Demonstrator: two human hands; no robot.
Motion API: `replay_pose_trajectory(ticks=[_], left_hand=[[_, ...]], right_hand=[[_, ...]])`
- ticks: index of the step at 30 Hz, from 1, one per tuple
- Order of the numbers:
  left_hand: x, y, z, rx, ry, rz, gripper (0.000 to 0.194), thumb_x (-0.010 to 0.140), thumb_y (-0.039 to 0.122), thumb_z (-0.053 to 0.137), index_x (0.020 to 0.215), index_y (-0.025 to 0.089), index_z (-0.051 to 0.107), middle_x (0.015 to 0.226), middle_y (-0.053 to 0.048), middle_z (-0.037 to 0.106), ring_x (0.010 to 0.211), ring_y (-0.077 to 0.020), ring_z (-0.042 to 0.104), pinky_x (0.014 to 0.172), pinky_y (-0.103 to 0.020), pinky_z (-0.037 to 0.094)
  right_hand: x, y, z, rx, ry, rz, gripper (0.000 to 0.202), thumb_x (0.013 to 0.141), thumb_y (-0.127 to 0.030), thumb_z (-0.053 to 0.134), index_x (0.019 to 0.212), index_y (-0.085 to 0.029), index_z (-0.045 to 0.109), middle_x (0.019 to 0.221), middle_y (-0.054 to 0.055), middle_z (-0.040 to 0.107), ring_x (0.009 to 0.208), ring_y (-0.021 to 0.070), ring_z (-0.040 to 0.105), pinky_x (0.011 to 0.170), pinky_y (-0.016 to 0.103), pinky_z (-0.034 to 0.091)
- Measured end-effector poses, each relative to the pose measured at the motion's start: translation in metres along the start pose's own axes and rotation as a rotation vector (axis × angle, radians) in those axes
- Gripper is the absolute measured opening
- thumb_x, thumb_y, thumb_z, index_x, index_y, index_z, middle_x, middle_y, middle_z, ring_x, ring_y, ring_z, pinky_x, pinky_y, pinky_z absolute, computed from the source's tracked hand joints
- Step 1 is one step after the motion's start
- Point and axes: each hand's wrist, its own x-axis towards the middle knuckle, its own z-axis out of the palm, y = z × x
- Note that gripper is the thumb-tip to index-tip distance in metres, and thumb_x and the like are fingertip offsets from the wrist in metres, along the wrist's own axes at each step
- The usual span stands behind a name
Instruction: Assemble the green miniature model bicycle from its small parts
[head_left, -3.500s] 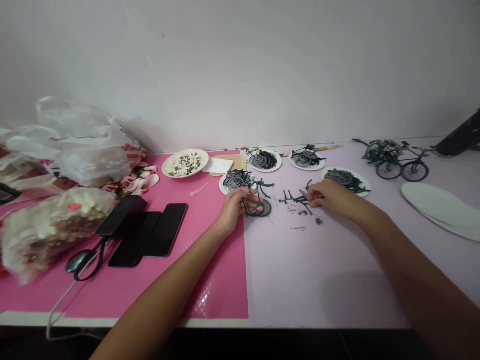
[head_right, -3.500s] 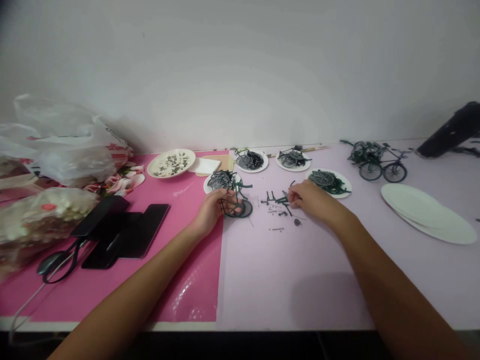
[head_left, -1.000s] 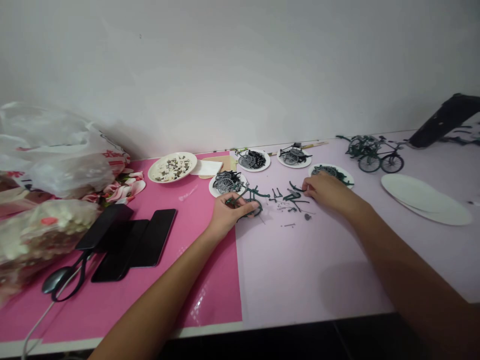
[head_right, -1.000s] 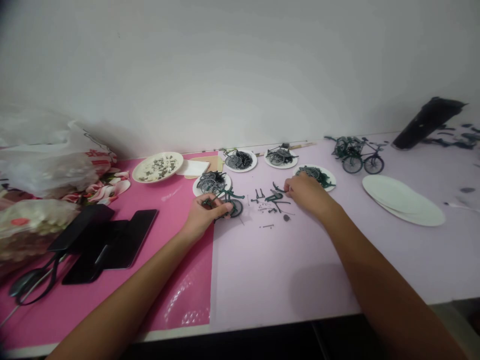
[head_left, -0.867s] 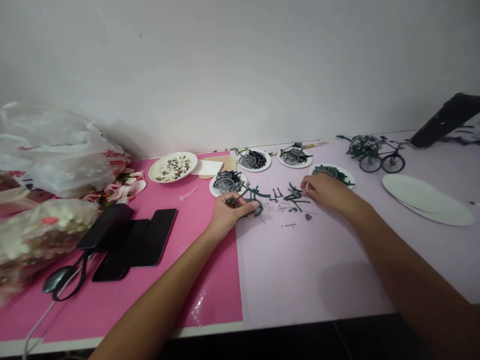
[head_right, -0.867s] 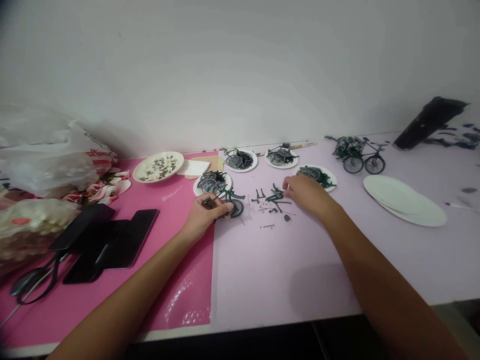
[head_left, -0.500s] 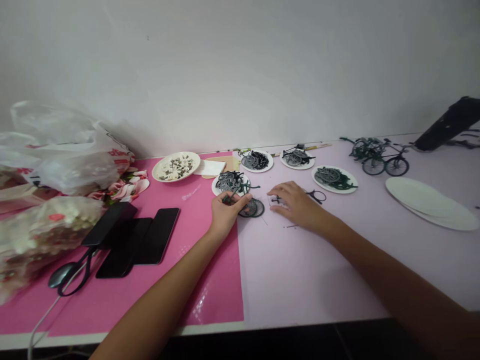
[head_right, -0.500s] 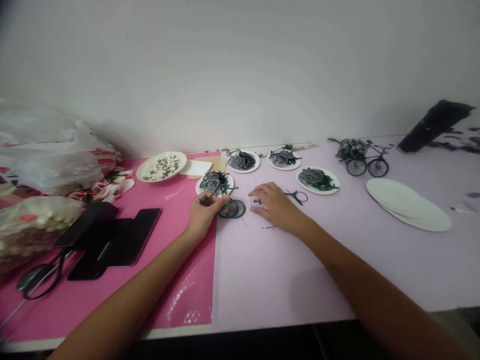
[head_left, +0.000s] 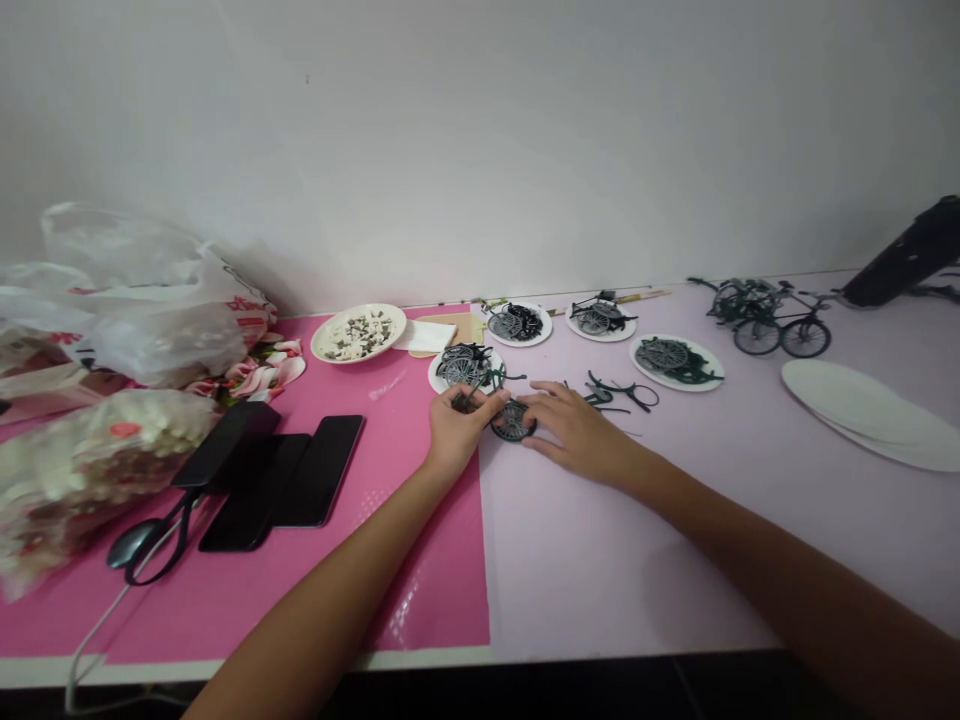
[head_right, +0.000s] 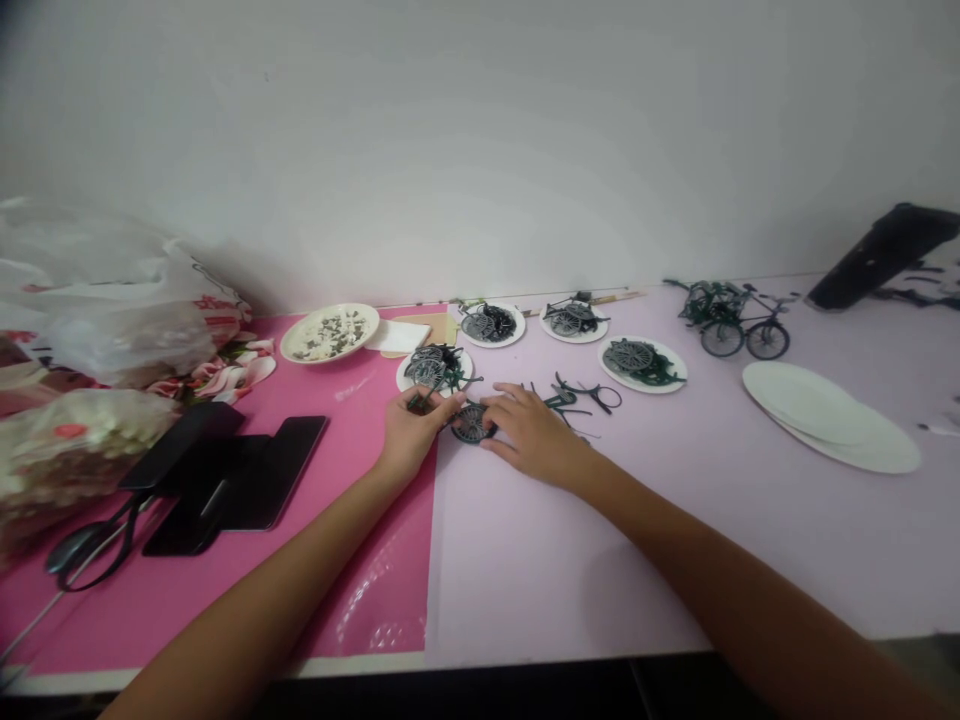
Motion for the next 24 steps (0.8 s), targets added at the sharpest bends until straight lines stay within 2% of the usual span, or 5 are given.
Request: replay_pose_trajectory(ticks=[6, 13, 19, 22, 24], left_hand=[[0.000, -0.001, 0.000, 0.002, -0.007, 0.006, 0.047, 0.061, 0.046, 0.096, 0.062, 0.019, 0.057, 0.058, 0.001, 0.065, 0.056, -0.0160, 0.068, 0.054, -0.025, 0.051], [-0.002, 0.001, 0.000, 0.016, 0.035, 0.025, 0.044, 0.064, 0.044, 0.094, 0.063, 0.019, 0.059, 0.056, 0.000, 0.066, 0.055, -0.0164, 0.068, 0.056, -0.025, 0.051], [-0.001, 0.005, -0.002, 0.052, 0.192, 0.054, 0.040, 0.071, 0.044, 0.091, 0.068, 0.018, 0.061, 0.060, -0.001, 0.070, 0.057, -0.0166, 0.069, 0.057, -0.025, 0.050], [-0.001, 0.004, -0.002, 0.051, 0.185, 0.051, 0.039, 0.071, 0.044, 0.091, 0.068, 0.018, 0.061, 0.060, -0.002, 0.070, 0.058, -0.0169, 0.069, 0.057, -0.025, 0.050], [-0.001, 0.004, -0.002, 0.047, 0.171, 0.047, 0.039, 0.071, 0.043, 0.091, 0.067, 0.019, 0.061, 0.059, -0.001, 0.070, 0.058, -0.0165, 0.069, 0.057, -0.025, 0.050]], right_hand=[[0.000, 0.000, -0.001, 0.047, 0.034, 0.006, 0.009, 0.095, -0.031, 0.072, 0.098, -0.024, 0.068, 0.121, 0.010, 0.075, 0.140, 0.0368, 0.053, 0.110, 0.059, 0.049], [0.003, -0.001, -0.005, 0.003, 0.041, -0.026, 0.016, 0.101, -0.026, 0.065, 0.116, -0.023, 0.069, 0.116, 0.009, 0.076, 0.129, 0.0333, 0.058, 0.103, 0.053, 0.053], [0.006, 0.005, -0.009, -0.170, 0.266, -0.119, 0.019, 0.105, -0.024, 0.057, 0.107, -0.019, 0.075, 0.103, 0.012, 0.076, 0.106, 0.0301, 0.063, 0.092, 0.047, 0.055], [0.004, 0.006, -0.011, -0.212, 0.358, -0.027, 0.025, 0.106, -0.029, 0.055, 0.103, -0.018, 0.078, 0.086, 0.011, 0.074, 0.085, 0.0261, 0.065, 0.078, 0.041, 0.055], [0.002, 0.006, -0.011, -0.123, 0.403, 0.072, 0.029, 0.107, -0.033, 0.053, 0.105, -0.020, 0.078, 0.080, 0.009, 0.074, 0.074, 0.0235, 0.066, 0.068, 0.037, 0.054]])
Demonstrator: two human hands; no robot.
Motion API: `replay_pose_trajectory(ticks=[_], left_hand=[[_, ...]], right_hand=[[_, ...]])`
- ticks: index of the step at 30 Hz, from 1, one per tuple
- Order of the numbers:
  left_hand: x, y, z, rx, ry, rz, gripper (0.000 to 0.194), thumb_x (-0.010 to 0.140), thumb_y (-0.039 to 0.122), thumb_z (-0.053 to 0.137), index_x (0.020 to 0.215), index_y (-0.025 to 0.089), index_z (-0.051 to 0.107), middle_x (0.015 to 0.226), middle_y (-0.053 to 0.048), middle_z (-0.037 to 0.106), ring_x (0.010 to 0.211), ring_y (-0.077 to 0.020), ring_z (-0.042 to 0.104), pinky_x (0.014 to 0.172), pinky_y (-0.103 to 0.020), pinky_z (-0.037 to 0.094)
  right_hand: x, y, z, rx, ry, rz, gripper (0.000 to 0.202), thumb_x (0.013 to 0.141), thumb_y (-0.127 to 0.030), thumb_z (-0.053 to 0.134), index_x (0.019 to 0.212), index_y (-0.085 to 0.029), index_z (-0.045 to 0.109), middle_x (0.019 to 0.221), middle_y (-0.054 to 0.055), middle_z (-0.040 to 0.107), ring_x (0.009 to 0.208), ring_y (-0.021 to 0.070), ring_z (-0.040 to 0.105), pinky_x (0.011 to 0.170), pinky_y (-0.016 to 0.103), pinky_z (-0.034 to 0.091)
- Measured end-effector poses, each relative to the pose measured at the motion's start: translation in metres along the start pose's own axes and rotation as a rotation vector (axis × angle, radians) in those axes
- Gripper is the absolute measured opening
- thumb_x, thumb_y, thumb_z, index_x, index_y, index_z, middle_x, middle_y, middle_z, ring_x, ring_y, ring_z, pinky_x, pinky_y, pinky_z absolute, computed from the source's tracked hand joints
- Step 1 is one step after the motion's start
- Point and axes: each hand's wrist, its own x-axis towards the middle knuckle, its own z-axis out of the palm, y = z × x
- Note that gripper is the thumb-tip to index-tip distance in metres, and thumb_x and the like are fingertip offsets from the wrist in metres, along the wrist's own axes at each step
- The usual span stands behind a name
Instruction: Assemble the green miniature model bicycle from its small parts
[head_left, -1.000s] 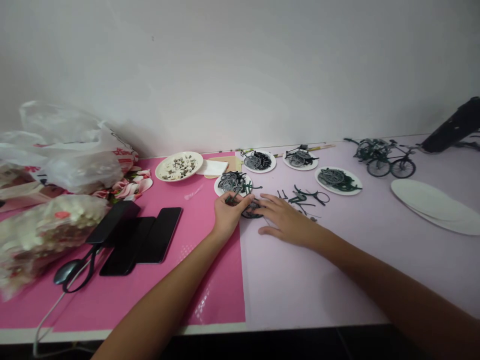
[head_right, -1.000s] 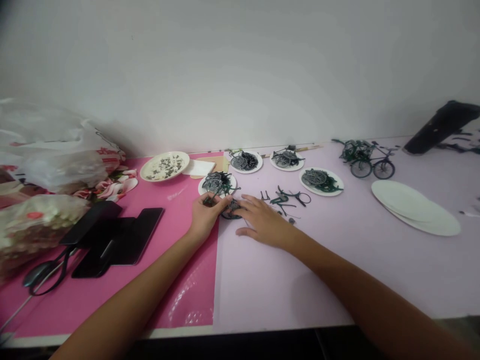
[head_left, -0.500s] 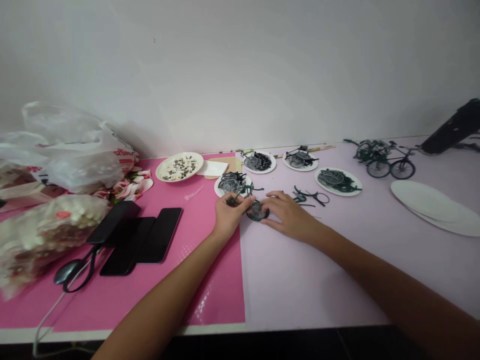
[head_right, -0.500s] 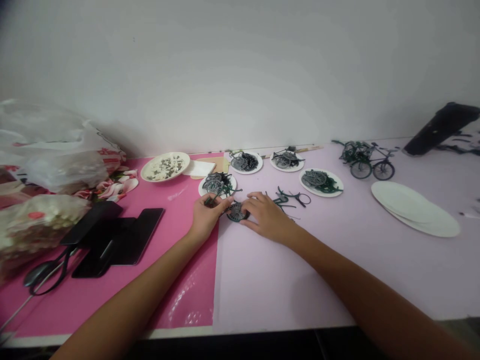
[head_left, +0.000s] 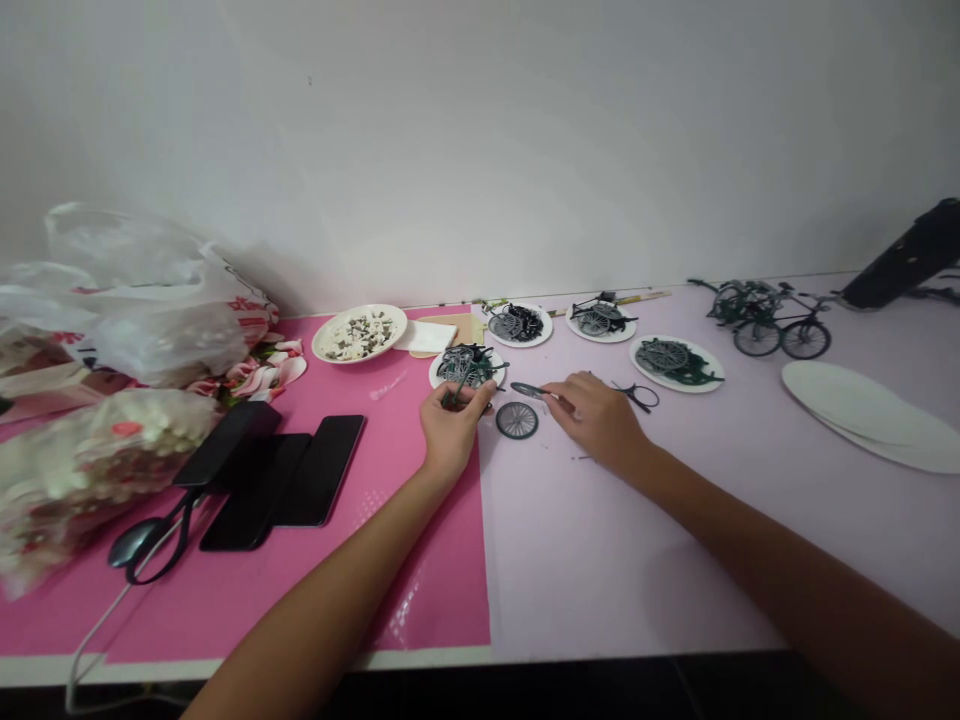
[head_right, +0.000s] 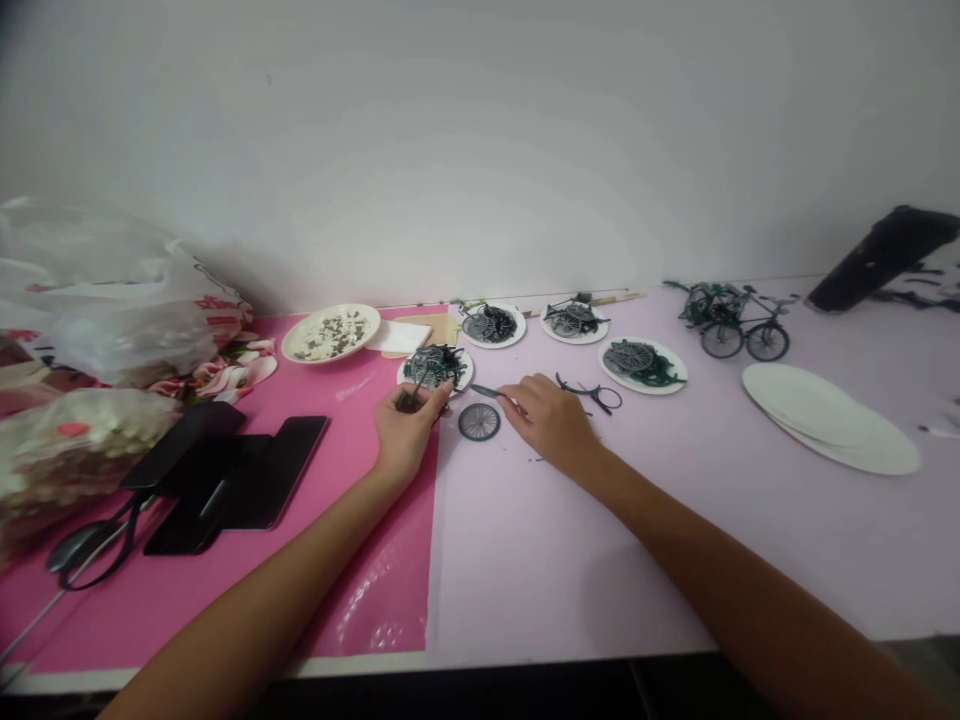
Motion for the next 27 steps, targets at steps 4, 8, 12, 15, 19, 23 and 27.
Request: replay_pose_trajectory(ticks=[4, 8, 12, 15, 19, 23, 27], left_hand=[[0.000, 0.000, 0.000, -0.013, -0.020, -0.009, 0.040, 0.071, 0.044, 0.091, 0.067, 0.019, 0.061, 0.059, -0.002, 0.071, 0.056, -0.0156, 0.067, 0.055, -0.025, 0.049], [-0.001, 0.001, -0.001, -0.010, -0.031, 0.000, 0.041, 0.071, 0.046, 0.091, 0.068, 0.019, 0.061, 0.061, -0.003, 0.072, 0.056, -0.0154, 0.066, 0.054, -0.025, 0.049], [-0.002, 0.001, 0.000, -0.018, -0.054, 0.000, 0.042, 0.071, 0.047, 0.092, 0.067, 0.019, 0.061, 0.061, -0.002, 0.071, 0.056, -0.0149, 0.066, 0.055, -0.025, 0.050], [-0.002, 0.000, 0.001, -0.036, -0.117, -0.016, 0.045, 0.066, 0.047, 0.094, 0.065, 0.019, 0.059, 0.059, -0.001, 0.068, 0.056, -0.0162, 0.068, 0.054, -0.025, 0.050], [-0.004, -0.002, 0.002, -0.029, -0.206, -0.002, 0.047, 0.062, 0.048, 0.095, 0.062, 0.019, 0.058, 0.058, -0.001, 0.068, 0.055, -0.0156, 0.067, 0.055, -0.025, 0.051], [-0.005, -0.004, 0.002, 0.013, -0.252, 0.026, 0.046, 0.065, 0.048, 0.094, 0.062, 0.019, 0.059, 0.060, -0.004, 0.071, 0.056, -0.0151, 0.066, 0.057, -0.025, 0.050], [-0.007, -0.005, 0.002, 0.035, -0.289, 0.035, 0.046, 0.065, 0.048, 0.095, 0.063, 0.019, 0.060, 0.059, -0.004, 0.071, 0.055, -0.0147, 0.065, 0.056, -0.025, 0.049]], right_hand=[[-0.005, 0.000, 0.001, 0.251, 0.020, 0.279, 0.032, 0.103, -0.046, 0.056, 0.114, -0.024, 0.077, 0.082, 0.005, 0.080, 0.063, 0.0220, 0.072, 0.061, 0.035, 0.058], [-0.004, -0.001, 0.001, 0.335, 0.042, 0.353, 0.033, 0.099, -0.051, 0.061, 0.111, -0.026, 0.078, 0.103, 0.007, 0.083, 0.073, 0.0237, 0.076, 0.066, 0.038, 0.063], [-0.002, -0.002, 0.001, 0.398, 0.113, 0.361, 0.028, 0.097, -0.049, 0.066, 0.102, -0.025, 0.078, 0.103, 0.009, 0.080, 0.087, 0.0262, 0.076, 0.068, 0.038, 0.064], [-0.003, 0.000, 0.004, 0.523, 0.147, 0.489, 0.030, 0.092, -0.052, 0.073, 0.101, -0.024, 0.073, 0.099, 0.008, 0.076, 0.080, 0.0232, 0.073, 0.059, 0.034, 0.062], [-0.002, 0.005, 0.009, 0.791, 0.246, 0.639, 0.046, 0.082, -0.057, 0.081, 0.104, -0.026, 0.056, 0.093, 0.003, 0.070, 0.074, 0.0193, 0.071, 0.049, 0.026, 0.056], [0.001, 0.010, 0.012, 0.860, 0.341, 0.617, 0.051, 0.082, -0.059, 0.080, 0.106, -0.028, 0.047, 0.093, 0.000, 0.065, 0.075, 0.0174, 0.069, 0.048, 0.023, 0.054], [0.001, 0.011, 0.012, 0.892, 0.331, 0.628, 0.052, 0.081, -0.057, 0.081, 0.107, -0.028, 0.046, 0.095, -0.001, 0.063, 0.073, 0.0163, 0.069, 0.048, 0.024, 0.055]])
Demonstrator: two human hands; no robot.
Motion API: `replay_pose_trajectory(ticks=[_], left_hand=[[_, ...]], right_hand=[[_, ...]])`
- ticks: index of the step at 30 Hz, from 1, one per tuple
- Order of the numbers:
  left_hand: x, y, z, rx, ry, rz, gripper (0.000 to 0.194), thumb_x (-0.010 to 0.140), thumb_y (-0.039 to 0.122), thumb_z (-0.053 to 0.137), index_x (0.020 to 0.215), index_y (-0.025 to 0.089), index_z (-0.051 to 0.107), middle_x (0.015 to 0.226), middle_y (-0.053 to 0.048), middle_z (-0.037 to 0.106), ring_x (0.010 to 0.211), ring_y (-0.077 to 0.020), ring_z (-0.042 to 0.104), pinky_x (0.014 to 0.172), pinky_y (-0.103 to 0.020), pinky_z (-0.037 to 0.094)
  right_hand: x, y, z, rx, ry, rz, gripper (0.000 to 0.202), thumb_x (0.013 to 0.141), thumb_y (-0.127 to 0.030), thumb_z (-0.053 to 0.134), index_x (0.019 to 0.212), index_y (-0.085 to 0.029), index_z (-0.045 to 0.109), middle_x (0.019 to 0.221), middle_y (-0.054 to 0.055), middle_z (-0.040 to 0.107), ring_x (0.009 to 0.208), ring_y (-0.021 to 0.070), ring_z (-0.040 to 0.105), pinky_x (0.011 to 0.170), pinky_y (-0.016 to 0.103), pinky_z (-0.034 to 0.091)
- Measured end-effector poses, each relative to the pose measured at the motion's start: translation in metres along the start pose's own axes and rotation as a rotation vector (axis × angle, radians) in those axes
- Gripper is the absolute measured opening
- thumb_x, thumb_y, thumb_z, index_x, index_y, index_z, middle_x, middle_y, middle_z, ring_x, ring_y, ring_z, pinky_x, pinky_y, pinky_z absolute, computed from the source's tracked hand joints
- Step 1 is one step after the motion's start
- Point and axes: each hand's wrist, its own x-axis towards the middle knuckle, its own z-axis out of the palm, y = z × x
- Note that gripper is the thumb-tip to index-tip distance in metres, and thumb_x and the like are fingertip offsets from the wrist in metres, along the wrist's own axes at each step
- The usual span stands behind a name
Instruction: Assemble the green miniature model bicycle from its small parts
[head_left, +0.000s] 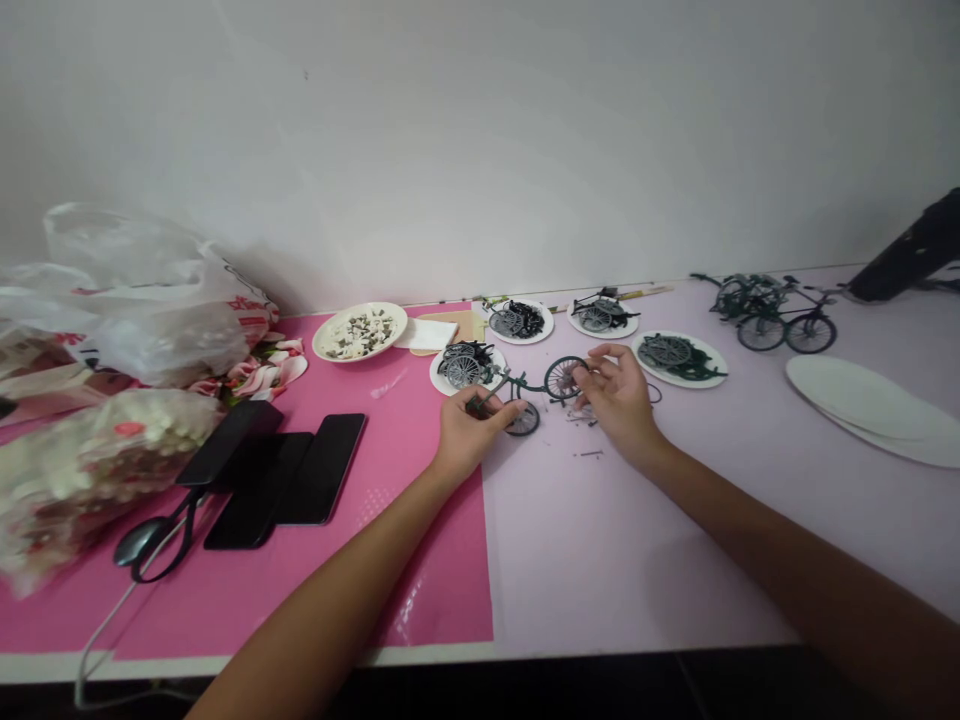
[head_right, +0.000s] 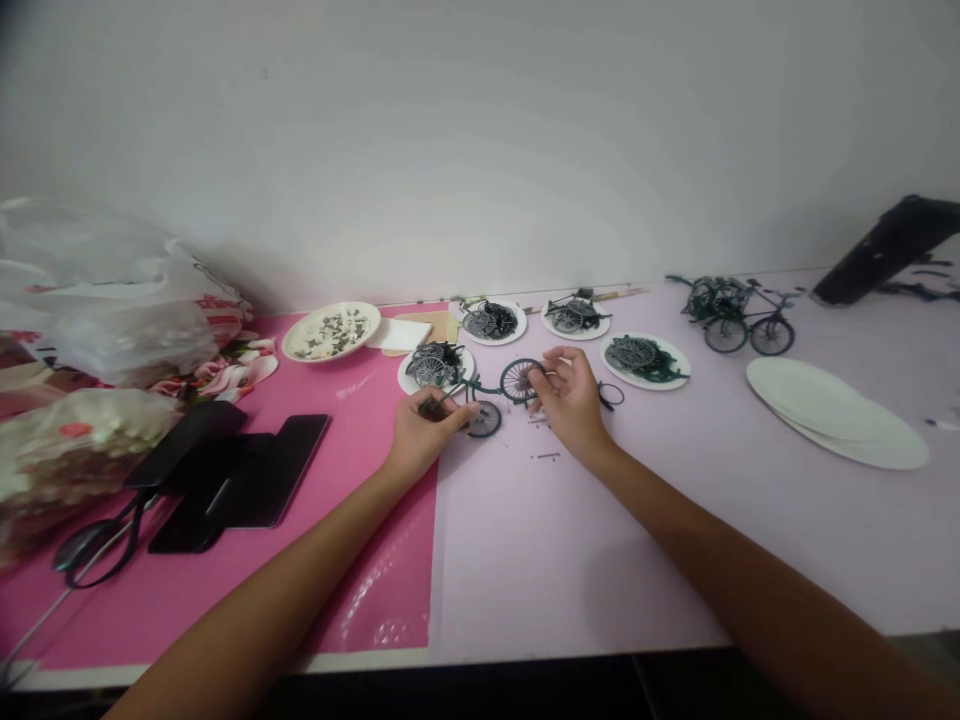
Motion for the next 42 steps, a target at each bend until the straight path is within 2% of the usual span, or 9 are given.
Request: replay_pose_trajectory(ticks=[8, 12, 17, 22, 28, 32, 36, 39, 42], left_hand=[[-0.001, 0.001, 0.002, 0.015, -0.007, 0.018, 0.047, 0.065, 0.050, 0.095, 0.062, 0.019, 0.060, 0.058, -0.003, 0.069, 0.054, -0.0142, 0.063, 0.055, -0.025, 0.049], [-0.002, 0.001, 0.002, 0.026, -0.033, 0.018, 0.046, 0.066, 0.049, 0.095, 0.063, 0.019, 0.060, 0.057, -0.002, 0.069, 0.053, -0.0134, 0.061, 0.055, -0.025, 0.047], [-0.005, 0.003, 0.002, 0.029, -0.059, 0.009, 0.045, 0.068, 0.049, 0.094, 0.064, 0.019, 0.060, 0.058, -0.002, 0.069, 0.054, -0.0138, 0.062, 0.056, -0.025, 0.048], [-0.004, 0.004, 0.002, 0.017, -0.061, 0.003, 0.045, 0.067, 0.048, 0.094, 0.064, 0.019, 0.060, 0.057, -0.002, 0.069, 0.053, -0.0133, 0.062, 0.056, -0.025, 0.047], [-0.004, 0.005, 0.002, 0.031, -0.051, 0.011, 0.043, 0.068, 0.046, 0.093, 0.064, 0.019, 0.060, 0.057, -0.003, 0.069, 0.053, -0.0139, 0.063, 0.055, -0.025, 0.047], [-0.005, 0.006, 0.004, 0.024, -0.047, 0.018, 0.040, 0.068, 0.044, 0.093, 0.066, 0.018, 0.062, 0.058, -0.002, 0.068, 0.052, -0.0134, 0.063, 0.054, -0.025, 0.048], [-0.003, 0.006, 0.004, -0.062, -0.026, -0.003, 0.041, 0.061, 0.044, 0.096, 0.077, 0.018, 0.068, 0.062, -0.001, 0.070, 0.052, -0.0146, 0.065, 0.054, -0.026, 0.053], [0.001, 0.005, 0.002, -0.113, -0.023, -0.034, 0.049, 0.056, 0.043, 0.099, 0.088, 0.018, 0.072, 0.065, -0.001, 0.073, 0.054, -0.0154, 0.067, 0.054, -0.026, 0.052], [0.002, 0.005, 0.001, -0.119, -0.063, -0.064, 0.051, 0.053, 0.045, 0.099, 0.089, 0.017, 0.076, 0.073, -0.005, 0.077, 0.061, -0.0166, 0.068, 0.059, -0.028, 0.055]], right_hand=[[-0.001, -0.003, -0.003, -0.009, -0.030, 0.043, 0.053, 0.080, -0.059, 0.082, 0.107, -0.028, 0.049, 0.099, 0.000, 0.063, 0.067, 0.0148, 0.069, 0.048, 0.024, 0.055], [-0.006, -0.008, 0.001, -0.009, -0.073, 0.116, 0.057, 0.075, -0.059, 0.086, 0.106, -0.026, 0.051, 0.095, 0.001, 0.070, 0.059, 0.0132, 0.066, 0.047, 0.025, 0.055], [-0.012, -0.012, 0.003, -0.014, -0.144, 0.170, 0.054, 0.074, -0.056, 0.089, 0.106, -0.024, 0.059, 0.092, 0.004, 0.078, 0.056, 0.0136, 0.065, 0.045, 0.024, 0.053], [-0.013, -0.013, 0.002, -0.011, -0.154, 0.197, 0.050, 0.073, -0.055, 0.090, 0.101, -0.023, 0.064, 0.093, 0.006, 0.081, 0.052, 0.0135, 0.065, 0.043, 0.025, 0.052], [-0.011, -0.013, 0.006, 0.057, -0.163, 0.267, 0.057, 0.061, -0.047, 0.098, 0.104, -0.022, 0.069, 0.097, 0.009, 0.083, 0.080, 0.0234, 0.078, 0.064, 0.034, 0.065], [-0.010, -0.011, 0.006, 0.055, -0.185, 0.329, 0.057, 0.062, -0.045, 0.097, 0.105, -0.020, 0.070, 0.092, 0.008, 0.082, 0.073, 0.0207, 0.077, 0.066, 0.034, 0.065], [-0.009, -0.010, 0.003, 0.047, -0.194, 0.327, 0.055, 0.065, -0.046, 0.096, 0.105, -0.021, 0.069, 0.093, 0.007, 0.082, 0.067, 0.0178, 0.075, 0.062, 0.030, 0.062], [-0.008, -0.009, 0.000, 0.072, -0.173, 0.335, 0.056, 0.065, -0.047, 0.097, 0.106, -0.021, 0.068, 0.095, 0.007, 0.082, 0.068, 0.0173, 0.075, 0.063, 0.030, 0.061], [-0.007, -0.009, -0.001, 0.099, -0.174, 0.341, 0.058, 0.064, -0.046, 0.097, 0.106, -0.022, 0.067, 0.097, 0.007, 0.082, 0.074, 0.0189, 0.076, 0.065, 0.030, 0.060]])
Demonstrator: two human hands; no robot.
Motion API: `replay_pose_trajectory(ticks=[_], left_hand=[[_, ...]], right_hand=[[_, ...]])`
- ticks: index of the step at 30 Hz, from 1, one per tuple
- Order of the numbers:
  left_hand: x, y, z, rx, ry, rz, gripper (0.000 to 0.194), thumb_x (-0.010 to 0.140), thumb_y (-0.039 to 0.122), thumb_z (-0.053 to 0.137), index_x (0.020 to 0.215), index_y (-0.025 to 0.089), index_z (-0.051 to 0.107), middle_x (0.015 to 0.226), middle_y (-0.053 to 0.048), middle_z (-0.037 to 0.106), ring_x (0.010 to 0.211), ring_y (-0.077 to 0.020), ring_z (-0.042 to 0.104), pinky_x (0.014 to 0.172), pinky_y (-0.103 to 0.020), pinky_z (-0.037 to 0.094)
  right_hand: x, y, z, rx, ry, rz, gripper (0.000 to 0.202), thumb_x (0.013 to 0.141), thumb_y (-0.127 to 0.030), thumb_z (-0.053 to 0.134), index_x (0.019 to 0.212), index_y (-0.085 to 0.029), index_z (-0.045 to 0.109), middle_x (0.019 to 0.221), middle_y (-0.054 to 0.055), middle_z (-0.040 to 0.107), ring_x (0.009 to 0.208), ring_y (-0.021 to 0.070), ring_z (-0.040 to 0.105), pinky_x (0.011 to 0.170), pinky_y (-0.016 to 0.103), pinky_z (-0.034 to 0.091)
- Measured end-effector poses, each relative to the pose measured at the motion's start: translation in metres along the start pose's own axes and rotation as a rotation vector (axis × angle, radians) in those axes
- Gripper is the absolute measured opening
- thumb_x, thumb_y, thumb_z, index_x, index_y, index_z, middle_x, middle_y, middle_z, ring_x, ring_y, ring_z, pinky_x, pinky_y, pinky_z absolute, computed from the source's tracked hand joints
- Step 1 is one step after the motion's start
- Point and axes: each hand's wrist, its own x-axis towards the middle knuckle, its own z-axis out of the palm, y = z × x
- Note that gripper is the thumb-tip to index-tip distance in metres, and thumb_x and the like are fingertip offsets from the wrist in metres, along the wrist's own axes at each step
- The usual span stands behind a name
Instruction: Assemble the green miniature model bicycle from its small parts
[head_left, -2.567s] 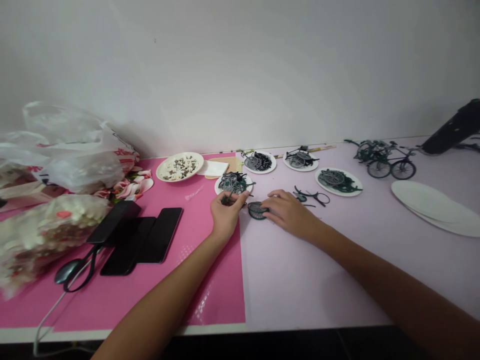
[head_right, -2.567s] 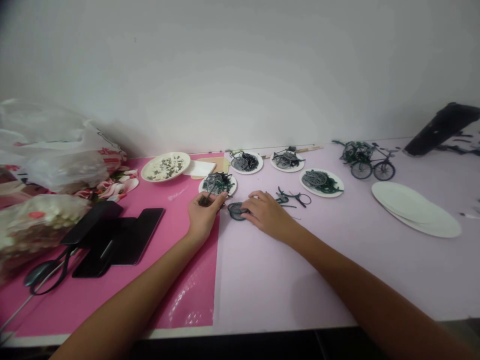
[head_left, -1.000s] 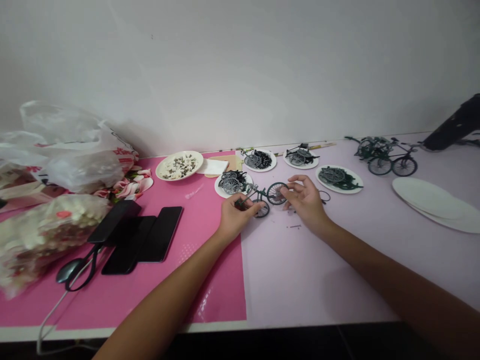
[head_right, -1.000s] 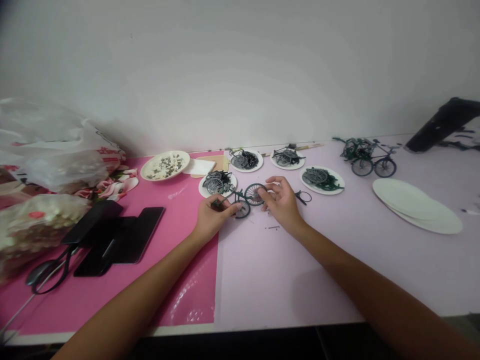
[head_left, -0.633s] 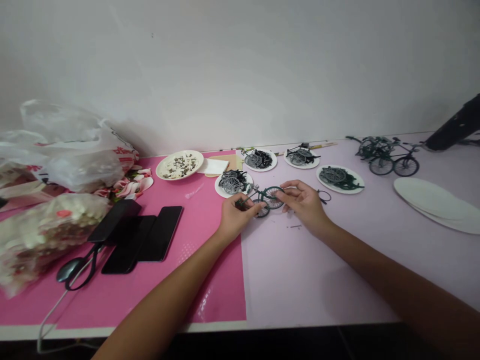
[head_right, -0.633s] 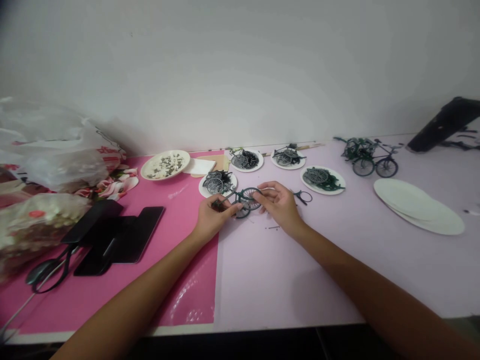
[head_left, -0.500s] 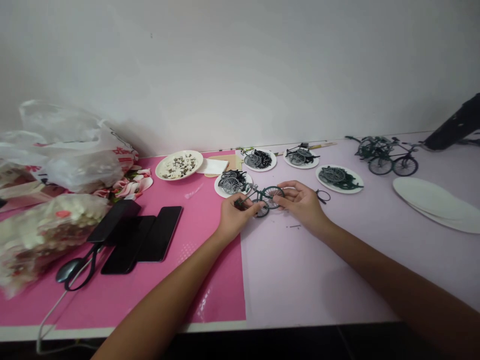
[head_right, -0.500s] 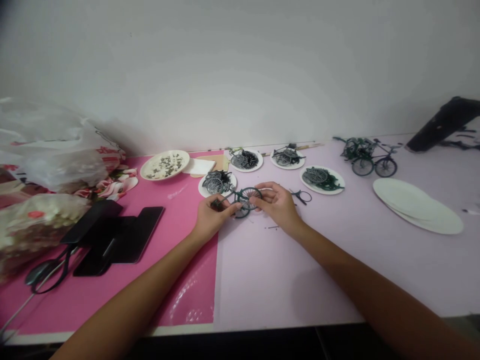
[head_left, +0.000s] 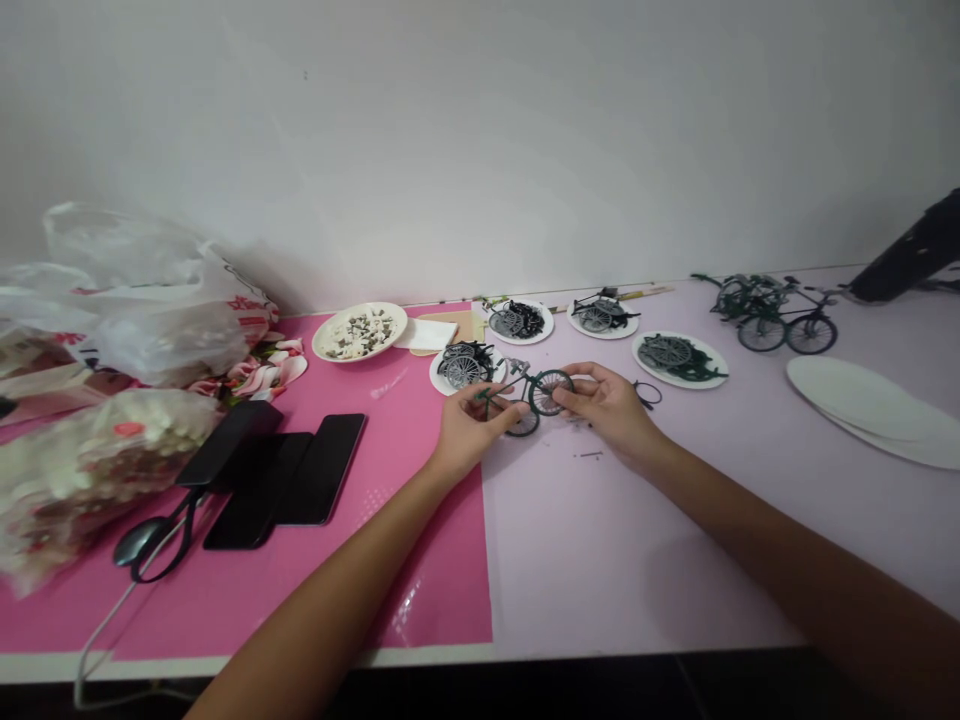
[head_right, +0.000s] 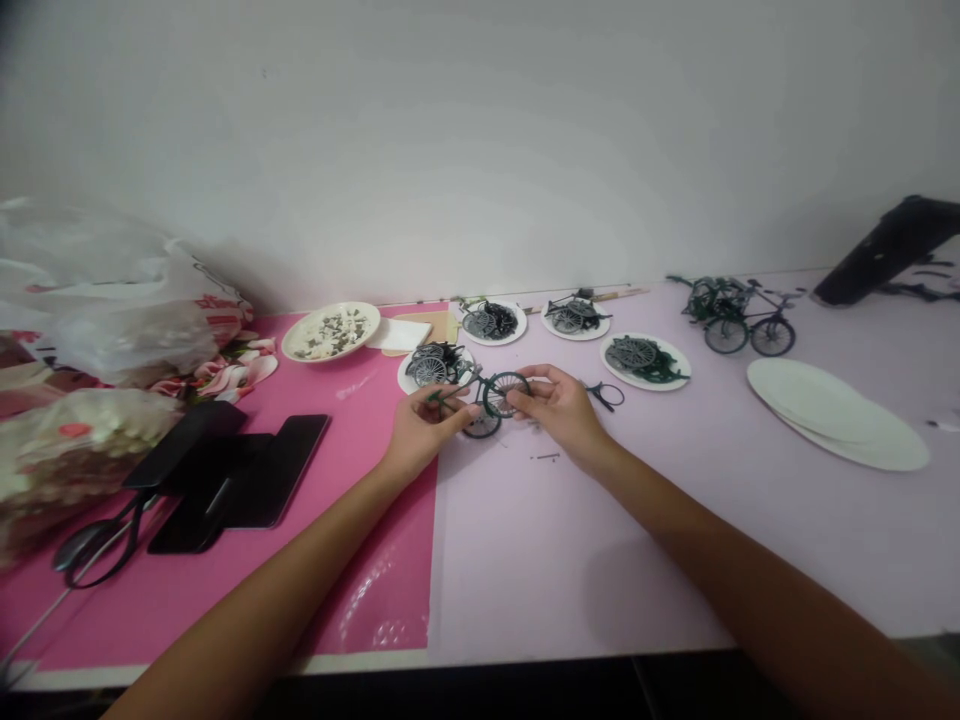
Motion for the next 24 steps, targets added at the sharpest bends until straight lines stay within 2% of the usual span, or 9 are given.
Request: replay_pose_trajectory(ticks=[3, 7, 12, 17, 24], left_hand=[[-0.002, 0.001, 0.000, 0.031, -0.084, -0.030, 0.048, 0.055, 0.048, 0.099, 0.084, 0.015, 0.079, 0.082, -0.009, 0.080, 0.069, -0.0195, 0.070, 0.067, -0.031, 0.057], [-0.007, 0.005, 0.003, 0.050, -0.185, -0.040, 0.048, 0.063, 0.051, 0.095, 0.088, 0.013, 0.081, 0.084, -0.010, 0.080, 0.072, -0.0211, 0.071, 0.070, -0.032, 0.056], [-0.010, 0.008, 0.006, 0.007, -0.151, -0.046, 0.044, 0.063, 0.052, 0.095, 0.078, 0.013, 0.078, 0.074, -0.006, 0.076, 0.068, -0.0193, 0.068, 0.070, -0.032, 0.056], [-0.010, 0.010, 0.007, -0.057, -0.117, -0.104, 0.046, 0.057, 0.051, 0.098, 0.073, 0.014, 0.076, 0.075, -0.006, 0.076, 0.070, -0.0207, 0.071, 0.076, -0.035, 0.060], [-0.009, 0.010, 0.006, -0.060, -0.139, -0.121, 0.044, 0.059, 0.050, 0.097, 0.075, 0.014, 0.078, 0.077, -0.009, 0.079, 0.073, -0.0240, 0.074, 0.083, -0.041, 0.063]], right_hand=[[0.000, -0.001, 0.001, 0.008, -0.028, 0.004, 0.059, 0.063, -0.046, 0.098, 0.106, -0.021, 0.066, 0.096, 0.007, 0.082, 0.078, 0.0201, 0.076, 0.065, 0.030, 0.060], [-0.002, -0.001, 0.003, 0.003, -0.058, 0.007, 0.059, 0.062, -0.045, 0.098, 0.105, -0.021, 0.066, 0.095, 0.007, 0.082, 0.078, 0.0209, 0.076, 0.066, 0.032, 0.061], [-0.003, -0.001, 0.005, -0.035, -0.065, -0.002, 0.057, 0.063, -0.047, 0.097, 0.104, -0.022, 0.066, 0.092, 0.007, 0.083, 0.074, 0.0215, 0.076, 0.065, 0.034, 0.062], [-0.003, -0.003, 0.002, -0.065, -0.053, 0.010, 0.054, 0.069, -0.053, 0.094, 0.104, -0.022, 0.068, 0.092, 0.007, 0.083, 0.062, 0.0174, 0.072, 0.059, 0.030, 0.058], [-0.005, -0.008, -0.001, -0.113, -0.052, 0.015, 0.053, 0.071, -0.056, 0.092, 0.105, -0.022, 0.069, 0.091, 0.007, 0.083, 0.054, 0.0150, 0.068, 0.051, 0.026, 0.051]])
